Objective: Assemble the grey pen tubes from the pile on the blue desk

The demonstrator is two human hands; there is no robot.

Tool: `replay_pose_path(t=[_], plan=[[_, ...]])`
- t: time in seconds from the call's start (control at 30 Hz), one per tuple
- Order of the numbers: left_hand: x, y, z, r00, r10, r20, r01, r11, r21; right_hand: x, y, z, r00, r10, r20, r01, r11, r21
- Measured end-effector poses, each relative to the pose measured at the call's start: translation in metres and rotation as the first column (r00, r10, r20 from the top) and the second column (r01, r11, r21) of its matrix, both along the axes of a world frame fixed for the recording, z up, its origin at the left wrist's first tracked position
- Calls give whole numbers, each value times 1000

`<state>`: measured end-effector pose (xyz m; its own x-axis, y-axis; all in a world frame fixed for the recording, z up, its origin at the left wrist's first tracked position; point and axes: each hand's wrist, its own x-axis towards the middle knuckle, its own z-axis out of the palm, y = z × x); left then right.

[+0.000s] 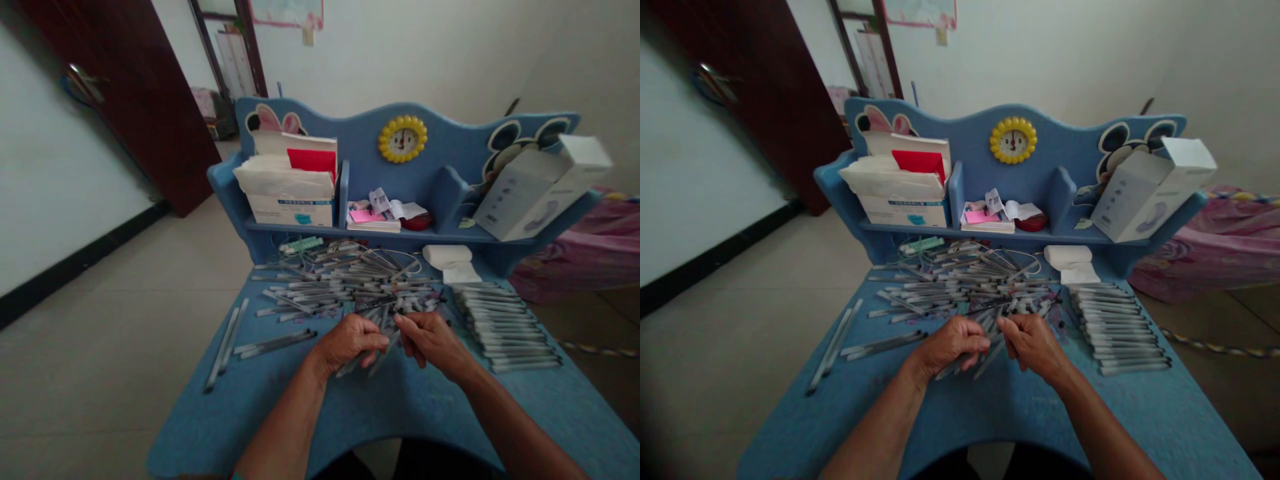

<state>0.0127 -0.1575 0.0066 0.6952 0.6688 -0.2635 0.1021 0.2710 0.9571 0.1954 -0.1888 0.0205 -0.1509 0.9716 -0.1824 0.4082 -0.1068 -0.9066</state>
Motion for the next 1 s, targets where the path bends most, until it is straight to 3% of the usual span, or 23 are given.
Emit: replay_pose_path(t=[0.13,0.37,0.53,0.67,0.8,1.0], plan=[[0,-5,1,998,-64,-26,63,998,-16,5,-13,-4,995,26,-95,-39,990,-136],[4,-9,2,987,-150,-57,148,988,-33,9,-26,-13,963,-74,-258,2,964,-268],[5,-8,4,980,-185,-70,179,981,-78,8,-31,-18,930,-111,-352,11,961,-275],[4,-8,1,975,-217,-39,212,971,-109,10,-34,-19,919,-70,-388,-26,971,-237],[3,-8,-3,975,-221,-36,215,969,-120,18,-35,-21,940,27,-340,-95,978,-185],[2,-7,1,972,-230,-50,223,968,-113,21,-33,-19,966,52,-255,-99,980,-174]])
